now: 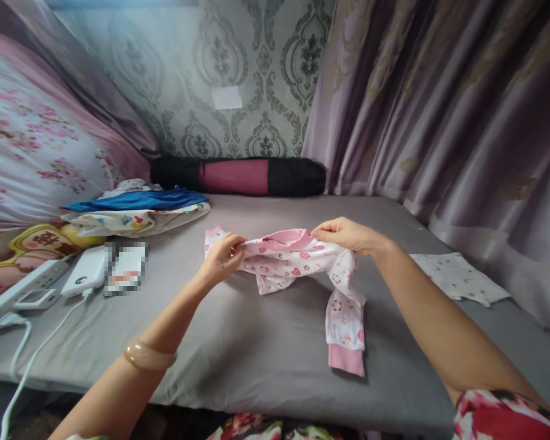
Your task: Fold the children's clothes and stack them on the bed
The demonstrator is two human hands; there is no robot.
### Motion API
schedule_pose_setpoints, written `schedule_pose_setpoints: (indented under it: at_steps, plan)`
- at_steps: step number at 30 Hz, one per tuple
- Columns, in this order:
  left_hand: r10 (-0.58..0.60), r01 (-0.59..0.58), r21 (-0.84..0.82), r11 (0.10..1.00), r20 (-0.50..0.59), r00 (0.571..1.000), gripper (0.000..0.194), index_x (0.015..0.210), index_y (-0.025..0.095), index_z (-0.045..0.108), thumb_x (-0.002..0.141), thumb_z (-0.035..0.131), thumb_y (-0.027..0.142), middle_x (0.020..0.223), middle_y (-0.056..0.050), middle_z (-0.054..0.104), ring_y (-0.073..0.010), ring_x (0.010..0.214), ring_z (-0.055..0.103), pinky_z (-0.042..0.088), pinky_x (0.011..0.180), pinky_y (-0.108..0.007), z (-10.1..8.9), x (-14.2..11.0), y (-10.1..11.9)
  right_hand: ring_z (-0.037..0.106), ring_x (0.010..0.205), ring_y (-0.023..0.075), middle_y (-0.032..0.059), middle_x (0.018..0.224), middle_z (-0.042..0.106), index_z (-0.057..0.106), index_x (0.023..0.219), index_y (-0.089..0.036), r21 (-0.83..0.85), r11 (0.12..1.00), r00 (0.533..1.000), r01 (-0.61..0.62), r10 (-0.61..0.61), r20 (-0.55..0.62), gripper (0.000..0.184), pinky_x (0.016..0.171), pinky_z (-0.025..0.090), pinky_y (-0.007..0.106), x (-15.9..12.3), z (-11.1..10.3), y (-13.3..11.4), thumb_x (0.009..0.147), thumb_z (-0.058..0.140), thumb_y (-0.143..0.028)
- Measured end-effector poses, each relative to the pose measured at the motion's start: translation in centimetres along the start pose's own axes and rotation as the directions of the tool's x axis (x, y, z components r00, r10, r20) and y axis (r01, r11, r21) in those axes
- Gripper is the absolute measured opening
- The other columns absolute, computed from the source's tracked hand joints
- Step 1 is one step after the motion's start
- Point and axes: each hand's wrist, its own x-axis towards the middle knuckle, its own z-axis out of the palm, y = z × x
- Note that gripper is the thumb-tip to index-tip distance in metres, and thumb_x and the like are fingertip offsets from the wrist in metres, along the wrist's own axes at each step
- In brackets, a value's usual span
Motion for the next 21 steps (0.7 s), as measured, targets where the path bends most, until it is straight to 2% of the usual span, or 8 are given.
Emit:
schedule_pose_setpoints:
  at_steps: [3, 5, 8, 11, 15, 18, 21]
  plan:
    - [-0.092, 0.080, -0.178, 0.981, -0.061, 0.994, 0.026, 0.090, 0.017, 0.064, 0.079, 0.050, 0.036, 0.078, -0.003, 0.062, -0.0154, 0.070, 0.057, 0.045, 0.063, -0.025, -2.0, 0.6, 1.5, 0.061, 0.080, 0.0137, 0.0034, 0.092, 0.071, 0.074, 0.098, -0.019, 0.025, 0.998, 0.995, 0.059, -0.061, 0.082, 0.039, 0.070, 0.046, 0.024, -1.3, -1.4, -2.1, 0.071, 0.074, -0.047]
    - [-0.115, 0.082, -0.277, 0.957, -0.106, 0.988, 0.029, 0.091, 0.016, 0.064, 0.077, 0.054, 0.038, 0.075, -0.002, 0.062, -0.0142, 0.067, 0.055, 0.043, 0.059, -0.024, -3.4, 1.1, 2.9, 0.063, 0.085, 0.0155, 0.0040, 0.097, 0.072, 0.074, 0.100, -0.021, 0.018, 0.997, 0.991, 0.080, -0.082, 0.102, 0.036, 0.075, 0.049, 0.026, -2.0, -2.0, -3.6, 0.071, 0.075, -0.043]
    - [-0.087, 0.027, -0.322, 0.946, -0.176, 0.981, 0.030, 0.092, 0.016, 0.065, 0.076, 0.056, 0.040, 0.074, -0.001, 0.062, -0.0135, 0.064, 0.053, 0.041, 0.056, -0.023, -6.2, 1.9, 5.4, 0.065, 0.085, 0.0166, 0.0037, 0.094, 0.073, 0.075, 0.094, -0.021, -0.020, 0.990, 0.990, 0.138, -0.138, 0.023, 0.029, 0.076, 0.050, 0.028, -2.7, -2.8, -5.7, 0.072, 0.076, -0.039]
    - [-0.001, -0.048, -0.220, 0.974, -0.215, 0.977, 0.029, 0.091, 0.017, 0.067, 0.076, 0.059, 0.041, 0.074, -0.002, 0.062, -0.0147, 0.065, 0.053, 0.041, 0.054, -0.024, -9.4, 2.8, 7.8, 0.065, 0.081, 0.0164, 0.0036, 0.086, 0.073, 0.076, 0.086, -0.021, -0.078, 0.973, 0.969, 0.215, -0.223, -0.103, 0.024, 0.072, 0.051, 0.028, -3.0, -3.5, -7.7, 0.071, 0.077, -0.040]
    - [0.113, -0.127, -0.091, 0.988, -0.144, 0.983, 0.024, 0.086, 0.021, 0.071, 0.070, 0.069, 0.039, 0.074, -0.002, 0.064, -0.0156, 0.064, 0.054, 0.042, 0.054, -0.025, -13.2, 4.5, 9.1, 0.065, 0.076, 0.0166, 0.0032, 0.081, 0.072, 0.076, 0.087, -0.023, -0.151, 0.945, 0.926, 0.290, -0.317, -0.205, 0.026, 0.066, 0.051, 0.028, -2.7, -4.6, -9.5, 0.073, 0.076, -0.044]
    - [0.125, -0.126, -0.006, 0.992, -0.088, 0.988, 0.020, 0.080, 0.022, 0.073, 0.069, 0.070, 0.038, 0.070, -0.002, 0.064, -0.0163, 0.063, 0.054, 0.041, 0.056, -0.027, -14.6, 6.2, 8.7, 0.064, 0.073, 0.0169, 0.0028, 0.076, 0.071, 0.076, 0.089, -0.022, -0.231, 0.921, 0.903, 0.315, -0.366, -0.227, 0.025, 0.064, 0.050, 0.028, -1.7, -5.1, -10.0, 0.075, 0.074, -0.043]
    - [0.166, -0.149, 0.117, 0.982, -0.155, 0.974, 0.015, 0.074, 0.023, 0.073, 0.070, 0.068, 0.036, 0.066, -0.001, 0.062, -0.0175, 0.066, 0.055, 0.041, 0.062, -0.029, -14.8, 7.5, 8.5, 0.063, 0.070, 0.0167, 0.0019, 0.072, 0.070, 0.076, 0.087, -0.020, -0.424, 0.860, 0.883, 0.283, -0.406, -0.234, 0.020, 0.065, 0.049, 0.029, -0.6, -5.5, -10.5, 0.078, 0.072, -0.038]
